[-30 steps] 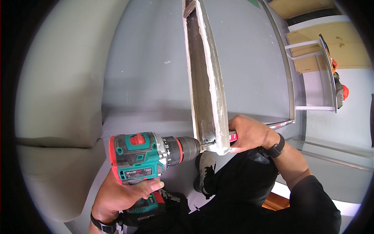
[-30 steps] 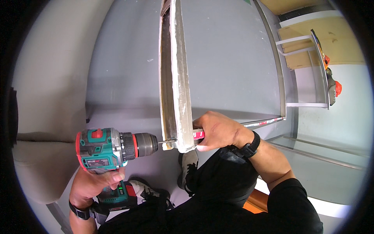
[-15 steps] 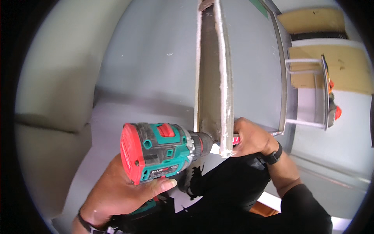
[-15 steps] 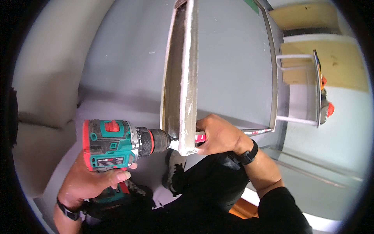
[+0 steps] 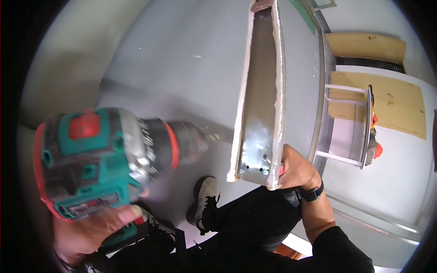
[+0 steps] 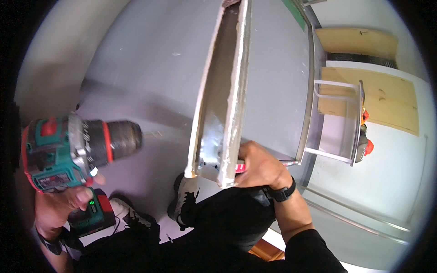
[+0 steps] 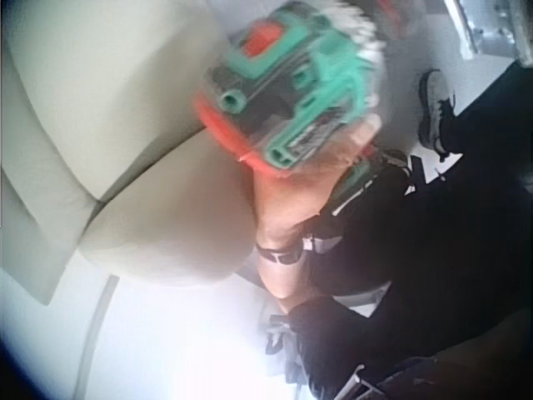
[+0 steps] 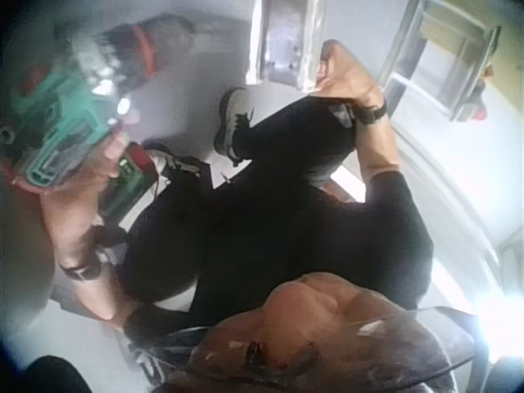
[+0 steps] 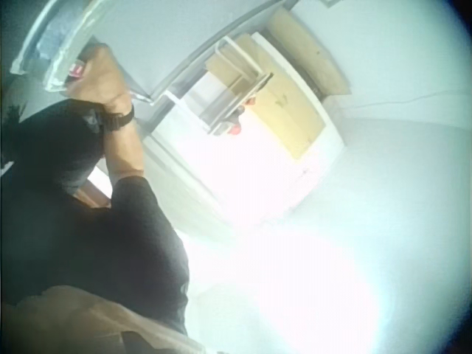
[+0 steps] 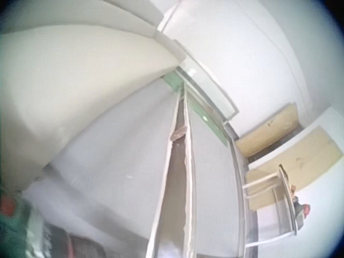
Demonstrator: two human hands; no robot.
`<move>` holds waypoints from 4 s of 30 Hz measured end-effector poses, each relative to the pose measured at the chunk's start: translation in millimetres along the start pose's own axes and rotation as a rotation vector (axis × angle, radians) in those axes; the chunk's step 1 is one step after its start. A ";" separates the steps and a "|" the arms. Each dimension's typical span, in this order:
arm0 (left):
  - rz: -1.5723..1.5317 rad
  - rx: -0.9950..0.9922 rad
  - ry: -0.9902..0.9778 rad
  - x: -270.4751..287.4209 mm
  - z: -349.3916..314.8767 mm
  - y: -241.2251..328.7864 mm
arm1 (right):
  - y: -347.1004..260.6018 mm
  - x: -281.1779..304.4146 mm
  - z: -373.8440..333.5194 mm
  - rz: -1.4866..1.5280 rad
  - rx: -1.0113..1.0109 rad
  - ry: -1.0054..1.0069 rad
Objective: The person assembles a metal frame by aligning the corner sections and using an electric drill to secure screws into the pre-drilled holes.
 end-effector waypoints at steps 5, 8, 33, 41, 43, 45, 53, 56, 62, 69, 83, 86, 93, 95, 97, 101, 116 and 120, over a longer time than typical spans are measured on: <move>-0.061 0.100 -0.095 -14.1 -11.7 2.5 | 12.4 -4.9 0.1 0.180 0.048 0.061; -0.026 0.064 -0.192 -20.7 -8.8 4.2 | 16.9 -8.4 -0.3 0.219 0.066 0.071; 0.023 0.080 -0.430 -27.6 9.8 6.5 | 4.4 -8.5 2.7 0.099 0.051 0.042; 0.077 -0.071 -0.389 -30.4 21.4 -0.3 | -0.9 -4.2 0.8 0.038 0.020 0.061; 0.134 -0.118 -0.382 -29.0 20.7 -1.3 | 1.4 -9.0 4.4 0.065 0.054 0.059; 0.109 -0.024 -0.370 -24.8 21.6 0.7 | -0.4 -11.6 7.7 0.080 0.013 0.033; 0.169 -0.087 -0.389 -25.1 24.6 3.8 | -5.7 -14.4 11.0 0.042 0.030 0.011; 0.300 -0.256 -0.370 -23.4 26.7 -3.8 | -4.4 -20.3 13.5 -0.014 -0.011 0.008; 0.390 -0.353 -0.337 -15.1 23.5 -9.8 | 5.6 -29.2 14.1 0.025 0.077 0.029; 0.096 -0.030 -0.371 -21.7 18.2 -6.5 | -2.8 -25.1 14.6 -0.015 0.030 0.021; 0.125 -0.158 -0.439 -24.2 19.6 -13.7 | -1.5 -26.4 12.3 0.070 0.060 0.053; 0.045 0.150 -0.315 -17.1 7.0 5.8 | 3.5 -28.0 9.2 0.088 0.027 0.073; -0.006 0.076 -0.285 -19.1 10.0 -2.1 | -1.5 -24.0 10.4 0.017 0.023 0.062; 0.006 0.071 -0.292 -20.2 12.0 -6.4 | -3.8 -23.8 9.8 0.043 0.012 0.076; 0.021 0.061 -0.304 -20.8 14.3 -7.2 | -4.6 -23.6 8.5 0.064 0.004 0.092; -0.007 0.129 -0.280 -16.4 11.1 -13.1 | 2.0 -30.6 13.6 0.109 0.028 0.067; 0.281 -0.237 -0.497 -18.9 24.7 6.3 | -4.8 -27.9 13.3 0.041 0.020 0.025; 0.053 0.034 -0.432 -28.4 26.4 7.2 | 1.7 -24.8 9.1 0.050 0.042 0.078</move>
Point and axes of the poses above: each hand's wrist, its own z-axis towards the middle knuckle, its own x-axis out of the back of the hand, y = z × x, the point moved 3 cm from there along z, towards the middle knuckle, and after that the axes turned 12 degrees about x, right-handed, at the moved point
